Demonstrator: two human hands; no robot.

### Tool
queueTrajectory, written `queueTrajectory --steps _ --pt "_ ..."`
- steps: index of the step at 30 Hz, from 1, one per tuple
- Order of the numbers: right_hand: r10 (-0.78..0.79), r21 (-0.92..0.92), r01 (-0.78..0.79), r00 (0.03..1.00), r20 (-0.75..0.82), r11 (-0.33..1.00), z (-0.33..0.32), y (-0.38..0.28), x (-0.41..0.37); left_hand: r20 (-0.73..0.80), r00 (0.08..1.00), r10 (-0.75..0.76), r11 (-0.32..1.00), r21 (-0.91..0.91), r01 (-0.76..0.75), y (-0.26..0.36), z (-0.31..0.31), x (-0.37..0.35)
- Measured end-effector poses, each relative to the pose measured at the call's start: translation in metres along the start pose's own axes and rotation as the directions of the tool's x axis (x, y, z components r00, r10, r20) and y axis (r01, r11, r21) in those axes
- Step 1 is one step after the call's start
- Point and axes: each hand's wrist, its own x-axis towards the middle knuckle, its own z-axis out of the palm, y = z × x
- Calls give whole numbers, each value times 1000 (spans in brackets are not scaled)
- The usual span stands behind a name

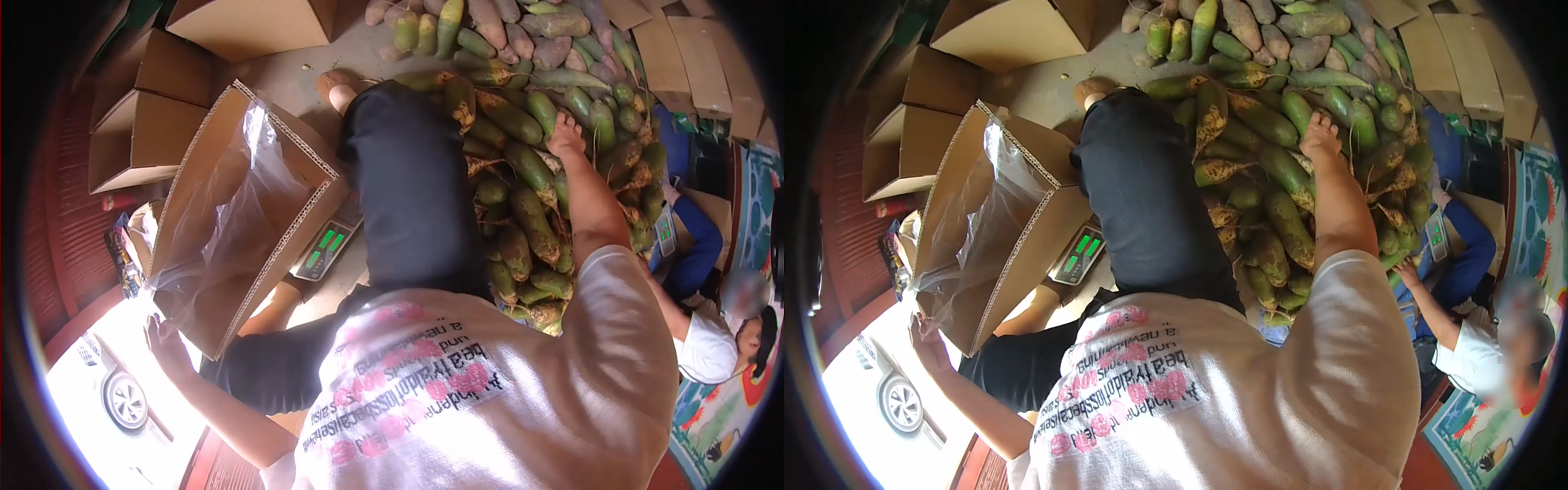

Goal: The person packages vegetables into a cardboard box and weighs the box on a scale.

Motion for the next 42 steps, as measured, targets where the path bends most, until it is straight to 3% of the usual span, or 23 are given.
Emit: queueTrajectory --steps 3,6,7,9,10,11,15,18,19,22,23,24,25,26,27,28,31,33,36,38,40,41,42 --pt "-9 -26 7 996 -92 1000 16 4 16 31 999 28 1000 8 -28 -5 -11 4" --pt "-59 254 63 998 -22 965 29 29 59 92 995 42 999 -9 -41 -6 -18 8" --pt "-93 553 60 995 32 831 6 31 34 105 994 35 999 2 -35 -4 -14 5" --pt "-228 917 24 971 74 399 -13 37 17 132 991 23 1000 19 -25 2 -6 -2" --pt "-299 992 -24 952 62 127 -26 39 6 165 986 21 999 34 -27 -1 -14 4" --pt "-427 999 -38 904 29 -13 -43 41 -5 199 980 20 998 48 -30 -4 -28 14" --pt "-662 954 -54 731 -164 -296 -80 40 -16 304 952 38 999 16 -45 -8 -37 24" --pt "-678 916 -37 684 -268 -399 -110 34 -29 274 961 31 999 -16 -28 -11 -32 20" --pt "-717 927 -44 647 -259 -374 -119 34 -27 241 970 20 1000 -1 -21 -9 -23 13" --pt "-654 942 126 692 -307 -310 -162 24 -32 98 995 -5 1000 14 4 4 18 -19" --pt "-656 942 231 677 -334 -242 -183 12 -43 147 989 -5 1000 0 5 -3 3 -8" --pt "-661 925 332 656 -365 -182 -204 0 -64 244 961 129 925 321 -206 -6 -5 -3" --pt "-712 852 510 553 -432 -121 -226 -18 -85 252 968 2 1000 -21 4 -1 -1 -4" --pt "-757 734 674 439 -484 -78 -250 -34 -106 244 968 59 998 -42 -50 -1 6 -5" --pt "-823 666 745 359 -440 -31 -273 -53 -135 207 975 82 996 -58 -71 -2 12 -8" --pt "-876 583 813 288 -388 9 -293 -74 -166 199 979 42 996 67 -57 8 25 -16" --pt "-980 328 943 19 -200 -48 -321 -151 -270 222 975 22 993 105 -46 16 39 -27" --pt "-981 63 980 -189 33 -187 -326 -209 -324 211 977 -34 990 139 5 20 41 -28" --pt "-926 14 940 -338 165 -341 -304 -267 -345 174 978 -118 984 150 92 21 37 -28" --pt "-876 -215 934 -163 455 -285 -282 -330 -399 277 951 -136 990 -6 143 12 18 -20" --pt "-835 -211 951 -79 545 -227 -268 -350 -403 354 933 -69 975 -175 139 19 33 -31" --pt "-806 -213 957 -36 591 -199 -259 -362 -404 308 944 -120 969 -171 179 28 39 -37" --pt "-766 -183 979 52 641 -87 -250 -375 -403 345 933 -104 975 -150 164 25 36 -36"
